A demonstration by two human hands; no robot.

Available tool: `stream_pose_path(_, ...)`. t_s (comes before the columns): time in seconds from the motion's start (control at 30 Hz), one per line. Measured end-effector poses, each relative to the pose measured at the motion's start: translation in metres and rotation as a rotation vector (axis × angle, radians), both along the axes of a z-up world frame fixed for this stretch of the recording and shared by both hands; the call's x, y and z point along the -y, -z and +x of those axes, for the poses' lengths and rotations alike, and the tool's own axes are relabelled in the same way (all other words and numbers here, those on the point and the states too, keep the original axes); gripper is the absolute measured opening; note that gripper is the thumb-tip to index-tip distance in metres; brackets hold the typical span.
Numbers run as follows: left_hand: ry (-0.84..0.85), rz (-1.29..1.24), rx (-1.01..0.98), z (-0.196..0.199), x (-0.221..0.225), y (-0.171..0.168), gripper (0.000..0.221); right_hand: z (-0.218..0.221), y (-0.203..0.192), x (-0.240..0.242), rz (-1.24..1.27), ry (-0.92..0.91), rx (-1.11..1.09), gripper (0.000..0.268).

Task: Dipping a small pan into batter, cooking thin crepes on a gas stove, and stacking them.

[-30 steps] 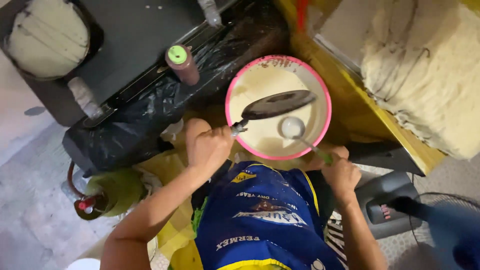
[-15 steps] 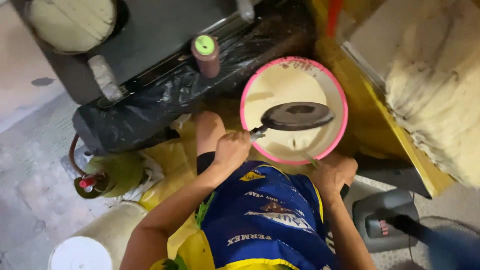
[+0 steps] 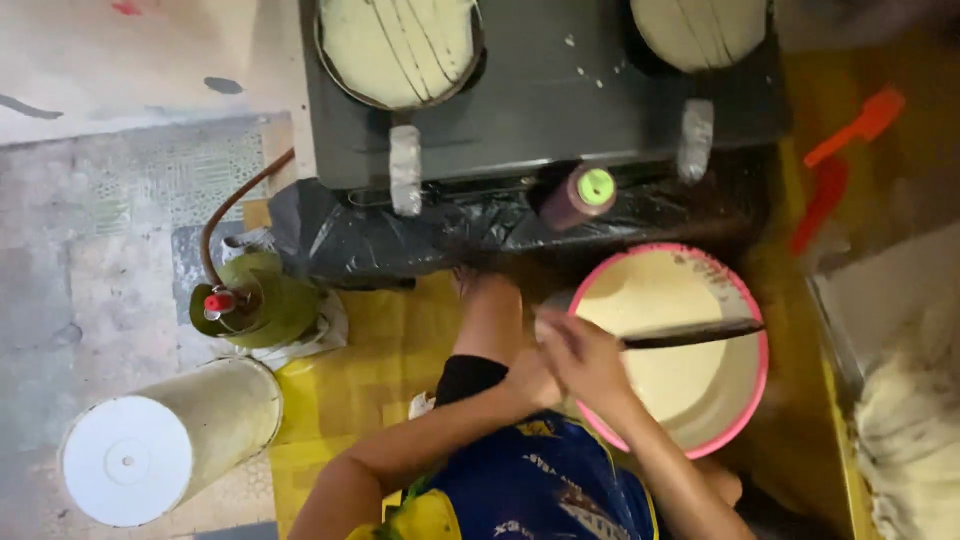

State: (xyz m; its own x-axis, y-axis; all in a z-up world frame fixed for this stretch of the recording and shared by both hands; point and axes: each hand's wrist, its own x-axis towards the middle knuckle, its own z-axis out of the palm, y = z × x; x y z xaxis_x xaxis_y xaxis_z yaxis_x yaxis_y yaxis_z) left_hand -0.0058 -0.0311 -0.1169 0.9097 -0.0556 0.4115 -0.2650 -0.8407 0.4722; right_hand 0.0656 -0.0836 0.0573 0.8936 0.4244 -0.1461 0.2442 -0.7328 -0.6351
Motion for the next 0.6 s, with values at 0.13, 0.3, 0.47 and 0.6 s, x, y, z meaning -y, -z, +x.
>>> stream_pose_path(0.13,-0.016,-0.293,-0.378,-0.008,-0.011,-0.061,0.022,0.045,0.032,-0.16,0.447,0.039,-0.777,0.065)
stream_pose_path(0.3,-0.132,-0.576,-0.443,0.001,-0.032,-0.097,0.02,0.086,0.034,-0.279,0.928,0.221,-1.38,0.053)
stream_pose_path(0.47,-0.309,-1.027,-0.548,0.047,-0.11,-0.141,0.016,0.105,-0.061,-0.24,1.093,-0.022,-1.328,0.03)
stream_pose_path(0.6,-0.378,-1.249,-0.593,0.071,-0.184,-0.159,0.015,0.114,-0.149,-0.15,1.106,-0.028,-1.186,0.041)
